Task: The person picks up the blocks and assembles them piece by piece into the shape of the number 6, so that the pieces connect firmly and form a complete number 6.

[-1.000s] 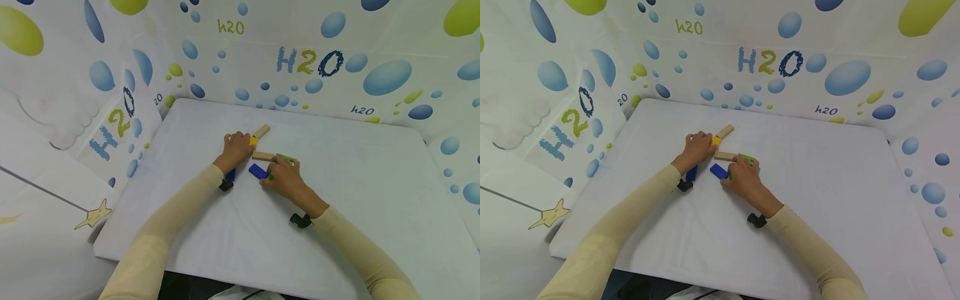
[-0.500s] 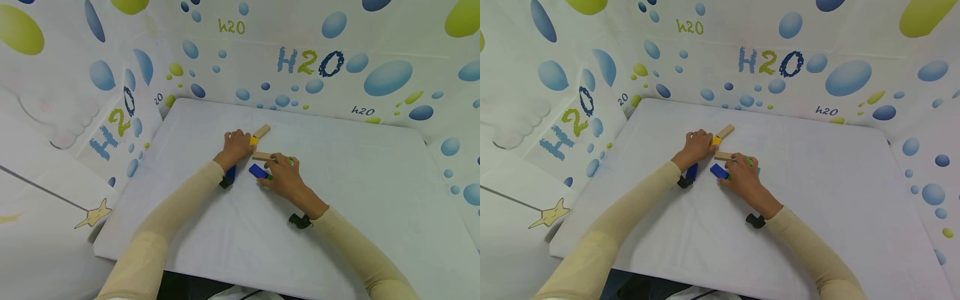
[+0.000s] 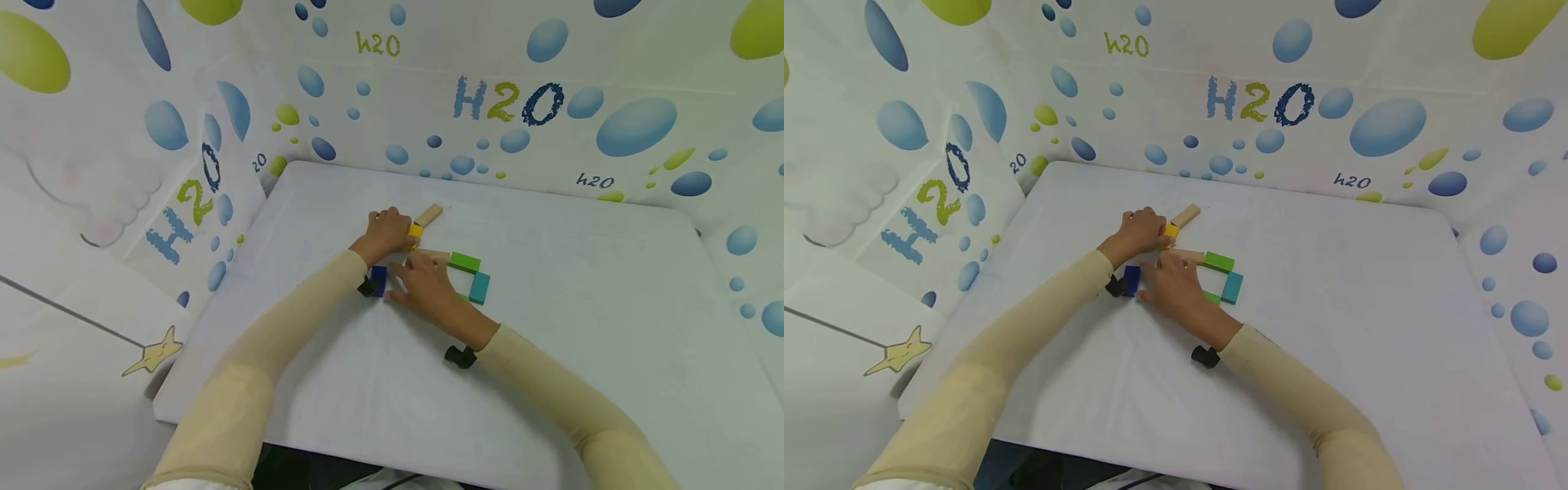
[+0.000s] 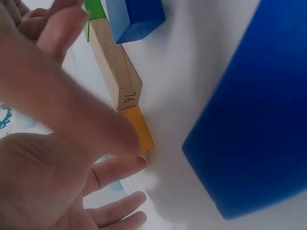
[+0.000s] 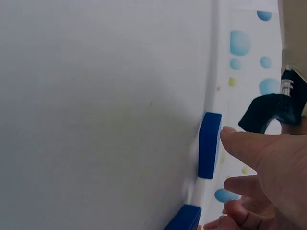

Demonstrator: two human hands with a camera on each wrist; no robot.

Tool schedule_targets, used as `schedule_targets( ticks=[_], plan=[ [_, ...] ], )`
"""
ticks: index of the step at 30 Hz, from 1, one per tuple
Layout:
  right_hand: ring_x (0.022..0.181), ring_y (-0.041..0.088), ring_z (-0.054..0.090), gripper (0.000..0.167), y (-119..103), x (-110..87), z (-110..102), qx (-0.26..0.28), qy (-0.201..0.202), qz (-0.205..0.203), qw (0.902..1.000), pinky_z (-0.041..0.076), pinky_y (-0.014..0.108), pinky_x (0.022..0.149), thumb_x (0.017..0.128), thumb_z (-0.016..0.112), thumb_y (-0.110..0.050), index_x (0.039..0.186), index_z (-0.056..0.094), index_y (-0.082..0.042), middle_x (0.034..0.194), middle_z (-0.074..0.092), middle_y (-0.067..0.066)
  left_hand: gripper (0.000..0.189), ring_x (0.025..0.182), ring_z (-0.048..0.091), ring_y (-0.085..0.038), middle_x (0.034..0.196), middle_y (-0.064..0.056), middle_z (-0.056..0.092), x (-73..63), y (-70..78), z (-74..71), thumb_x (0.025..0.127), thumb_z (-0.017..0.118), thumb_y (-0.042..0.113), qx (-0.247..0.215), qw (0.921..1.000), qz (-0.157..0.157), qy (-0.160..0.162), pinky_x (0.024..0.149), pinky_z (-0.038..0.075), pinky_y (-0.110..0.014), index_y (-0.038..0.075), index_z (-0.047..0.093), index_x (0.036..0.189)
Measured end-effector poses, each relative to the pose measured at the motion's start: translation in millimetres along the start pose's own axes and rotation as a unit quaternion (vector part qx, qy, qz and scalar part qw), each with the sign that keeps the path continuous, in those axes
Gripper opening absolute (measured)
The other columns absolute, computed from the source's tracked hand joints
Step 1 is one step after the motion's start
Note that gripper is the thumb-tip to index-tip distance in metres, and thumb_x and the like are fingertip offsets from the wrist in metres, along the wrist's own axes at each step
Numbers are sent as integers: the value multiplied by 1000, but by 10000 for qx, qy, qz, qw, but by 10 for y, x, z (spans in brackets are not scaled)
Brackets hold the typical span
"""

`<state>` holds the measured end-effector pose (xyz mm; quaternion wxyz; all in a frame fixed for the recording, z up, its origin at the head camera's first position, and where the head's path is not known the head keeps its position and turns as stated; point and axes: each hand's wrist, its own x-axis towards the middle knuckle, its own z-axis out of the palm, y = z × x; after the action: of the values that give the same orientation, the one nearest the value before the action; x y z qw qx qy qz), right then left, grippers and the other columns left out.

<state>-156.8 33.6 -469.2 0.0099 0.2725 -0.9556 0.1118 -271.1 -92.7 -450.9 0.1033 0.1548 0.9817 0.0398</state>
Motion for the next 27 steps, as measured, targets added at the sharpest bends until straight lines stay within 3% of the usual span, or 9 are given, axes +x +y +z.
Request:
schedule_targets(
  ticks=[9, 18, 27],
  plan=[
    [89, 21, 49, 60, -84, 91, 74, -327, -292, -105, 9990, 39, 47, 86, 99, 68, -55, 150, 61, -23, 100, 57, 7, 57, 133, 53, -33, 131, -14, 58, -8, 2, -16, 107, 58, 51, 72, 9999, 84, -41, 122, 29, -60, 10, 59, 147],
    [103, 26, 60, 60, -56, 120, 45, -533, -288, 146, 9981, 46, 55, 95, 100, 68, -55, 147, 64, -19, 117, 64, 11, 56, 137, 51, -34, 132, -14, 58, 0, -13, -8, 106, 60, 51, -42, 10000, 53, 5, 123, 25, -60, 11, 61, 145],
    [107, 27, 61, 57, 22, 136, 19, -472, -274, 458, 9975, 43, 55, 98, 100, 68, -53, 146, 65, -18, 115, 66, 11, 51, 135, 52, -35, 128, -15, 59, -11, -14, -8, 105, 62, 49, -121, 9999, 22, 47, 122, 26, -61, 9, 64, 137]
  ],
)
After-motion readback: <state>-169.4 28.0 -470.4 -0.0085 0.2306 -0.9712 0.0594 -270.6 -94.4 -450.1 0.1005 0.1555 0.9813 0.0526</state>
